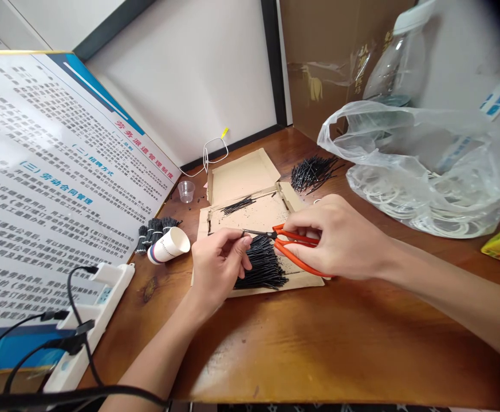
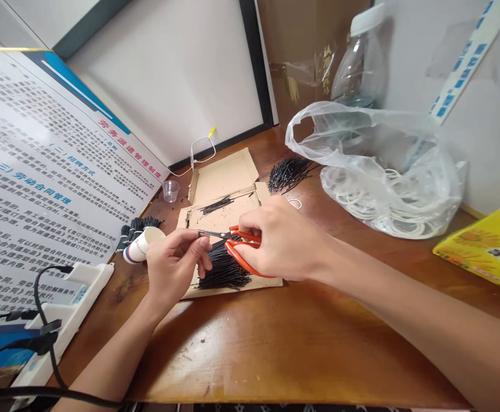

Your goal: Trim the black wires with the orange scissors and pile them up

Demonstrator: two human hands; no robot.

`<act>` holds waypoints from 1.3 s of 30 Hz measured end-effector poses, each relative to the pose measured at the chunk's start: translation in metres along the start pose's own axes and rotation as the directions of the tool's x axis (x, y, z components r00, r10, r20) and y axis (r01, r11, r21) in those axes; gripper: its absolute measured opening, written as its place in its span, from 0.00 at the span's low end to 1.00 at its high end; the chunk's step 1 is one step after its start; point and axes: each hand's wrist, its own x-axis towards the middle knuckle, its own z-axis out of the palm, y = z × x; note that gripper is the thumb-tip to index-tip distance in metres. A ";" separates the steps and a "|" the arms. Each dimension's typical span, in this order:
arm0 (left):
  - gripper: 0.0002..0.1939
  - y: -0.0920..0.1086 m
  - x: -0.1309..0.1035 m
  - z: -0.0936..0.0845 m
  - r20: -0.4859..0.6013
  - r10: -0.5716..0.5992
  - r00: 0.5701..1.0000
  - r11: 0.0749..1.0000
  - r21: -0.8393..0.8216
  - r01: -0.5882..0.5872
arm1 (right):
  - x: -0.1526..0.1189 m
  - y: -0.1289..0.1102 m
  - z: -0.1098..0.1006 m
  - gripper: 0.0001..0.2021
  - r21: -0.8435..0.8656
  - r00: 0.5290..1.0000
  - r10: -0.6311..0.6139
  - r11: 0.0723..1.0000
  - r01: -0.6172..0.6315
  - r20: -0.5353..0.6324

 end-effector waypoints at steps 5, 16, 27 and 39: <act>0.07 0.000 -0.001 0.000 0.004 0.005 1.000 1.000 0.017 -0.005 | 0.000 0.001 0.001 0.19 -0.012 1.000 -0.022 1.000 0.022 0.002; 0.08 0.002 0.000 0.000 -0.013 -0.008 1.000 1.000 -0.004 0.008 | 0.000 -0.002 -0.001 0.18 0.000 1.000 0.014 1.000 -0.014 -0.014; 0.09 0.001 0.000 0.000 -0.019 -0.018 1.000 1.000 -0.020 0.018 | 0.000 0.001 0.000 0.19 -0.044 1.000 -0.019 0.999 0.018 -0.023; 0.10 0.001 0.000 0.000 -0.021 -0.034 0.999 0.999 0.004 0.034 | 0.000 0.001 -0.001 0.19 -0.052 1.000 -0.023 0.998 0.024 0.012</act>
